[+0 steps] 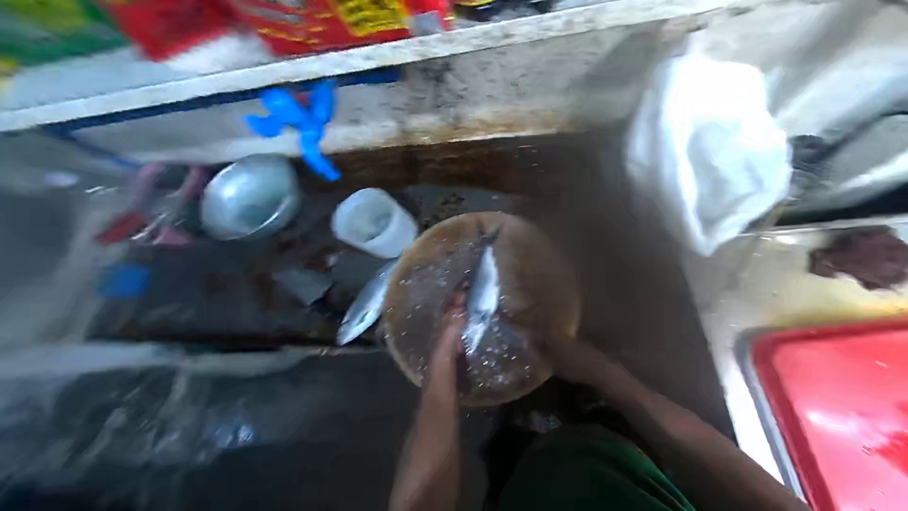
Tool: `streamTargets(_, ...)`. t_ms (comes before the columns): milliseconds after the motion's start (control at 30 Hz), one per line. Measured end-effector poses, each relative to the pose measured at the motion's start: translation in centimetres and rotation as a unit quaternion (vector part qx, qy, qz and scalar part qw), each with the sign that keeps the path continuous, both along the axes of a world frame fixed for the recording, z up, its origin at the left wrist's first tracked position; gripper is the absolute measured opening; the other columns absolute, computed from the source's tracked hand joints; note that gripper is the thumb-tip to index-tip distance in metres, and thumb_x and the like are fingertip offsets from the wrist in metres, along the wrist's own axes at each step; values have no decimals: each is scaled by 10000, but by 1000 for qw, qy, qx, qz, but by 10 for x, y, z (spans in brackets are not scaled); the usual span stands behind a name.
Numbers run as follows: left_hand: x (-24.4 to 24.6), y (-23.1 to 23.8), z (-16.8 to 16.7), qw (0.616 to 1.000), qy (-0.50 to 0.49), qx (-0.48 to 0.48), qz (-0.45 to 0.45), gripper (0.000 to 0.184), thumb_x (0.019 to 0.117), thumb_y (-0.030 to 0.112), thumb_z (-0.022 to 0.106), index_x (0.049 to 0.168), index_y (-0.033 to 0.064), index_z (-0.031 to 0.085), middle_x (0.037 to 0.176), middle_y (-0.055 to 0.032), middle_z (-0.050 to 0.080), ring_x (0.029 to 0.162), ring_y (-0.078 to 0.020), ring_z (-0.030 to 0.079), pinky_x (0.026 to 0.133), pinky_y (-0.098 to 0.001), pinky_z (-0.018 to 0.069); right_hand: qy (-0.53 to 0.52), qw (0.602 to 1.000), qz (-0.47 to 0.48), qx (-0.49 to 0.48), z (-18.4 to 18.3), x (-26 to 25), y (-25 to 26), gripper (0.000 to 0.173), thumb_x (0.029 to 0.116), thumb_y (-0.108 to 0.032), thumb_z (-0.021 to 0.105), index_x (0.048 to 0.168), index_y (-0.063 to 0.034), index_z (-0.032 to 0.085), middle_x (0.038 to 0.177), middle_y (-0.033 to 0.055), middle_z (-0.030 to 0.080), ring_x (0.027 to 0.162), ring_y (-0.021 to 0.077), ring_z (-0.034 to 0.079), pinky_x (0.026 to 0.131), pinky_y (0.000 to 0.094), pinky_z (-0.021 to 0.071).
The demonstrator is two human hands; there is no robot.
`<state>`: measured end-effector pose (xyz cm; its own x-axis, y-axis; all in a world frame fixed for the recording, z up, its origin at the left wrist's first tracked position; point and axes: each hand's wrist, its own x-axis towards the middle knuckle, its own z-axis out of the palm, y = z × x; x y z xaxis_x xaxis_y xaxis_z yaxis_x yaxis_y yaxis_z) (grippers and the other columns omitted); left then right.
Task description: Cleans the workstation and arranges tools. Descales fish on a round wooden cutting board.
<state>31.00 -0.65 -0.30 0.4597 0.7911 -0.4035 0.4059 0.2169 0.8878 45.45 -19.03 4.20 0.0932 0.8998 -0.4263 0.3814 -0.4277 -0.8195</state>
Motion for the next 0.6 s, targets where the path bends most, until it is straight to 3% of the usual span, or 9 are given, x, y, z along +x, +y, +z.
streamTargets(67, 2, -4, -3, 1000, 18, -11, 0, 415, 1116, 200, 359, 1467, 59, 529, 1504, -133, 527, 1383, -219, 497, 1163, -418, 399, -38, 998, -34, -27, -12, 16, 19, 412, 1079, -262, 468, 1373, 0, 591, 1228, 239, 671, 1145, 361, 656, 1029, 542, 497)
streamTargets(167, -4, -4, -12, 997, 25, -61, 42, 433, 1127, 281, 322, 1489, 156, 523, 1491, -111, 540, 1347, -235, 528, 1116, -470, 438, -33, 997, -75, -5, -25, -20, 23, 480, 1098, -289, 414, 1505, -46, 488, 1183, 216, 692, 1071, 332, 682, 985, 513, 526)
streamTargets(233, -12, 2, -16, 988, -3, -127, 89, 441, 1122, 380, 326, 1453, 197, 554, 1368, -105, 621, 1192, -225, 619, 986, -457, 522, -30, 999, -25, -8, -10, -30, 0, 497, 1106, -317, 386, 1541, -87, 461, 1111, 200, 702, 996, 321, 689, 946, 510, 536)
streamTargets(300, -21, -5, -13, 968, -52, -214, 123, 460, 1110, 436, 326, 1396, 182, 583, 1180, -97, 686, 990, -205, 675, 829, -403, 574, -29, 999, -11, -31, 5, -10, 1, 449, 1099, -278, 428, 1459, -32, 535, 1198, 223, 681, 1091, 324, 666, 1014, 497, 499)
streamTargets(367, -23, -18, -2, 934, -131, -286, 168, 422, 1114, 385, 326, 1326, 109, 567, 1004, -117, 685, 800, -201, 678, 667, -337, 586, -29, 998, -57, -20, 0, 18, 33, 405, 1088, -240, 463, 1397, -2, 571, 1225, 235, 662, 1113, 322, 645, 1017, 490, 490)
streamTargets(400, -23, -24, 2, 916, -167, -308, 195, 396, 1116, 345, 318, 1326, 100, 549, 978, -125, 677, 761, -202, 675, 633, -318, 583, -21, 996, -80, -17, 0, 27, 50, 413, 1096, -228, 461, 1445, -21, 539, 1244, 244, 654, 1116, 342, 641, 1012, 503, 483)
streamTargets(500, -24, -33, -1, 877, -222, -330, 268, 406, 1112, 331, 325, 1389, 115, 527, 1060, -164, 666, 840, -261, 681, 709, -384, 596, 13, 995, -93, 22, -15, 2, 60, 430, 1099, -224, 436, 1491, -54, 490, 1173, 245, 667, 1040, 351, 663, 941, 521, 527)
streamTargets(600, -32, -32, -9, 850, -242, -332, 330, 427, 1099, 413, 295, 1221, 88, 544, 960, -146, 652, 782, -249, 664, 630, -397, 579, 10, 1000, 14, 21, -8, -31, 24, 489, 1109, -271, 371, 1559, -88, 425, 1269, 216, 657, 1141, 318, 654, 1029, 487, 495)
